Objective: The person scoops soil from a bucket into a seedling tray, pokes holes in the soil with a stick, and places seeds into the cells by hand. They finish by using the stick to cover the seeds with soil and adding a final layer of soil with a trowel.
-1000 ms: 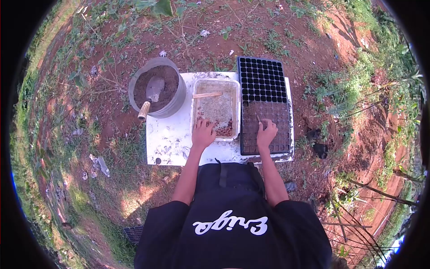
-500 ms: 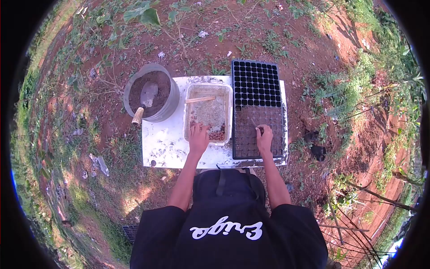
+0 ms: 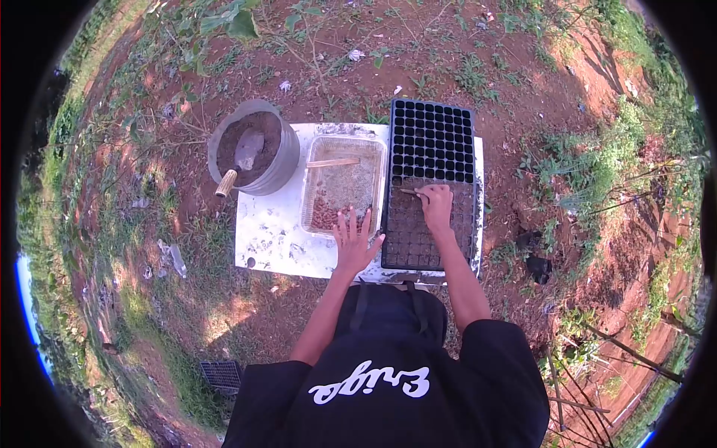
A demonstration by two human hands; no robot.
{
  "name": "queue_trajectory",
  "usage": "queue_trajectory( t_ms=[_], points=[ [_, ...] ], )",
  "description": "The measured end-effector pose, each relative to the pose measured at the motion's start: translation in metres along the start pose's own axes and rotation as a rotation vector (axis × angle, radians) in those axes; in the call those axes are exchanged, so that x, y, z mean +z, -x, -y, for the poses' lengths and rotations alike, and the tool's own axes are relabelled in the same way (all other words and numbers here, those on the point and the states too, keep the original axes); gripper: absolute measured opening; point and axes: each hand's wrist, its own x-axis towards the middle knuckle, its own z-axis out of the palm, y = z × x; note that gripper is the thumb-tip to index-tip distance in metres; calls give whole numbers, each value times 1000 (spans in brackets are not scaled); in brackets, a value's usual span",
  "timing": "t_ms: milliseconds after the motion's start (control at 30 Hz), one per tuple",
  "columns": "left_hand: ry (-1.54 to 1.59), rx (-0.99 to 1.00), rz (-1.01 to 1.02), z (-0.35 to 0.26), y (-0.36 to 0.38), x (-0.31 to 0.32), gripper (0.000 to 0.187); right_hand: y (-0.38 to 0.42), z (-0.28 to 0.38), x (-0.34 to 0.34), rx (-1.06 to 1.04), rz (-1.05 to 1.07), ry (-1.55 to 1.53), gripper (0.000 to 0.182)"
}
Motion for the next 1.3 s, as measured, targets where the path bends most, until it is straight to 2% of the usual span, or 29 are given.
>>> queue_trajectory(
  t_ms=[367, 567, 633, 867, 1033, 1300],
  points=[
    [-9, -24, 51, 0, 4, -2, 76, -17, -6, 11, -10, -18, 27, 12],
    [-10, -30, 89, -1, -1, -2, 77, -12, -8, 7, 42, -96, 15, 10],
    [-26, -1, 98, 2, -3, -2, 77, -12, -7, 8, -2, -38, 59, 11],
    [-1, 50, 177, 8, -3, -7, 77, -13, 2, 18, 93, -83, 102, 13],
    [35, 55, 222, 8, -6, -10, 80, 0, 8, 20, 275, -229, 81, 13],
    [61, 75, 213, 7, -4, -12, 83, 11, 17, 34, 305, -231, 55, 12]
  ],
)
